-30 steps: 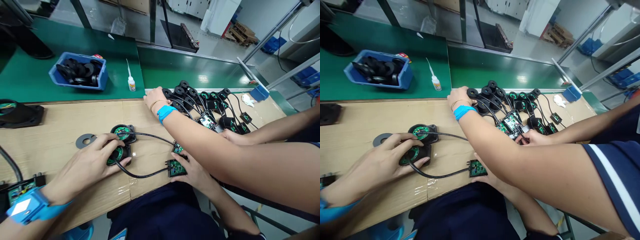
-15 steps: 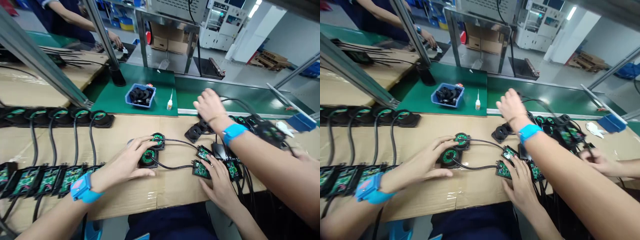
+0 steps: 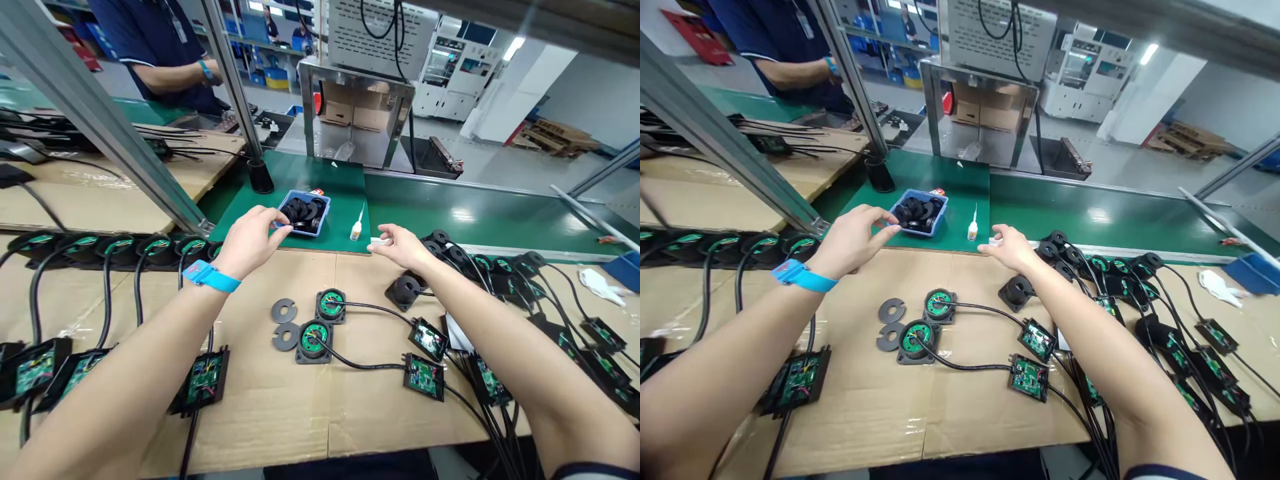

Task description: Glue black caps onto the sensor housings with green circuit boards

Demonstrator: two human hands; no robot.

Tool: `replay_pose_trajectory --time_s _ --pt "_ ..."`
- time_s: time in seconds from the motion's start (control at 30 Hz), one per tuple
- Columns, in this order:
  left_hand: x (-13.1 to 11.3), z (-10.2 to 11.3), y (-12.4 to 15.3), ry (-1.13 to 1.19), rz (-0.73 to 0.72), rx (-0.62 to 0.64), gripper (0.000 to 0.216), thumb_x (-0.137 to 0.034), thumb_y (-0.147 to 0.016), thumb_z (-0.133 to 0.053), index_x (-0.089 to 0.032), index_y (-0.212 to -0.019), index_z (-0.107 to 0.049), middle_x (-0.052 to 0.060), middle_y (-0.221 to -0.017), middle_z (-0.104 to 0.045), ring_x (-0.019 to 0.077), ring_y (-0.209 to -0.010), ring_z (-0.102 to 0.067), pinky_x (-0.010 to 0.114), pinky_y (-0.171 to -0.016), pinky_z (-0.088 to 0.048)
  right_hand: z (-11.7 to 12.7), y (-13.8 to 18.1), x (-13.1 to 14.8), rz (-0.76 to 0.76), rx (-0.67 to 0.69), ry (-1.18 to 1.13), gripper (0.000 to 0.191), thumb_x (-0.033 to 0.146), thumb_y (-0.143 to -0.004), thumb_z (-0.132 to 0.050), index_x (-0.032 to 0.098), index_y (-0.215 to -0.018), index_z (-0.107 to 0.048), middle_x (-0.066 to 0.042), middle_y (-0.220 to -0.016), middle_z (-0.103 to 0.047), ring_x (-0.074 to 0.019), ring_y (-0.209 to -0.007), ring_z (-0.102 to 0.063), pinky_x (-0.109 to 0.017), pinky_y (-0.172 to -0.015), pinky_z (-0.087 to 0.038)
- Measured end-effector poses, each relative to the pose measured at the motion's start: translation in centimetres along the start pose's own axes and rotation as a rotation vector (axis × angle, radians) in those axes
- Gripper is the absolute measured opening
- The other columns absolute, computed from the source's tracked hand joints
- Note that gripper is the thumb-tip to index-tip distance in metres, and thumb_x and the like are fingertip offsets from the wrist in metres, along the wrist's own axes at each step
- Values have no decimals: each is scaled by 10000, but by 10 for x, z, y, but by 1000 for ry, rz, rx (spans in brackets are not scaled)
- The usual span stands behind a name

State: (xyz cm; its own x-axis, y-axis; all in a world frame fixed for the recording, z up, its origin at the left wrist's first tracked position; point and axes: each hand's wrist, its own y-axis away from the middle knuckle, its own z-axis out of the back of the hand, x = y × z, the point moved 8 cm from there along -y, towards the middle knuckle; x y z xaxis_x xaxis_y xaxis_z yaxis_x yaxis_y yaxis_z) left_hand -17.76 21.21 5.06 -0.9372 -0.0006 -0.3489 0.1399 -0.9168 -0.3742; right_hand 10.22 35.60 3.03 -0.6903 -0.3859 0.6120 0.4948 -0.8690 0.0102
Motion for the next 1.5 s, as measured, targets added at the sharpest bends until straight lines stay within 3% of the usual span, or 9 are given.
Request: replay_pose_trajectory --time_s 0.2,0.3,0.4,0.53,0.63,0.8,1.0,1.23,1.5 --pt "-33 -10 104 112 -220 252 514 -763 -946 -558 -272 -990 -700 82 -1240 -730 289 -1105 -713 428 -945 -583 -32 -49 -15 -122 91 -46 785 408 -674 -971 135 -1351 -683 -129 -1157 -722 -224 -917 -707 -351 -829 -570" --pt "-52 -9 158 122 -211 152 478 -709 -956 -614 -283 -1169 -655 93 -1303 -720 308 -1200 -698 450 -981 -578 -45 -58 -15 -118 101 -98 605 366 -641 -977 176 -1172 -757 -69 -1052 -735 -189 -844 -669 -326 -797 -549" --pt "-65 -14 188 154 -47 42 518 -655 -988 -607 -250 -1307 -566 103 -1253 -729 295 -1144 -712 426 -950 -585 -53 -63 -11 -92 79 -174 288 323 -704 -921 191 -901 -758 -1 -852 -705 -173 -832 -635 -307 -829 -524" --pt "-79 -34 193 143 112 -1 678 -700 -980 -581 -208 -1440 -495 156 -1300 -702 342 -1147 -677 488 -930 -571 -48 -54 -7 -110 -10 -319 228 310 -830 -787 197 -747 -608 2 -792 -672 -166 -804 -644 -323 -828 -536" --pt "-85 -49 186 201 96 52 547 -644 -983 -623 -231 -1336 -558 113 -1222 -726 335 -1096 -672 495 -913 -562 -32 -21 0 -123 -67 -458 218 333 -908 -661 228 -811 -497 -6 -860 -694 -151 -809 -691 -315 -800 -577" --pt "-99 -39 187 242 -12 -46 357 -442 -998 -667 -217 -1250 -551 99 -1189 -728 336 -1227 -682 489 -994 -579 -14 90 11 -78 -49 -931 309 475 -856 -740 241 -946 -559 -15 -920 -753 -155 -817 -728 -308 -782 -623" --pt "-130 -8 212 235 -132 -224 481 -217 -951 -744 -193 -1374 -516 134 -1213 -663 295 -1184 -711 426 -972 -647 -42 202 -12 -279 -46 -1297 281 421 -818 -772 217 -1004 -719 14 -719 -667 -124 -617 -596 -228 -582 -560" --pt "-162 1 232 13 -230 -196 415 -34 -886 -746 -230 -1241 -659 161 -1287 -584 354 -1202 -681 481 -935 -637 -55 224 -17 -286 -170 -1518 262 371 -763 -841 283 -999 -767 76 -587 -489 -79 -504 -367 -138 -459 -397" --pt "-183 16 246 51 -230 -216 413 80 -824 -748 -219 -1102 -691 185 -1312 -644 382 -1210 -697 457 -856 -571 -40 226 0 -120 -295 -1313 376 581 -840 -825 224 -812 -708 105 -511 -319 -66 -448 -200 -164 -407 -271"
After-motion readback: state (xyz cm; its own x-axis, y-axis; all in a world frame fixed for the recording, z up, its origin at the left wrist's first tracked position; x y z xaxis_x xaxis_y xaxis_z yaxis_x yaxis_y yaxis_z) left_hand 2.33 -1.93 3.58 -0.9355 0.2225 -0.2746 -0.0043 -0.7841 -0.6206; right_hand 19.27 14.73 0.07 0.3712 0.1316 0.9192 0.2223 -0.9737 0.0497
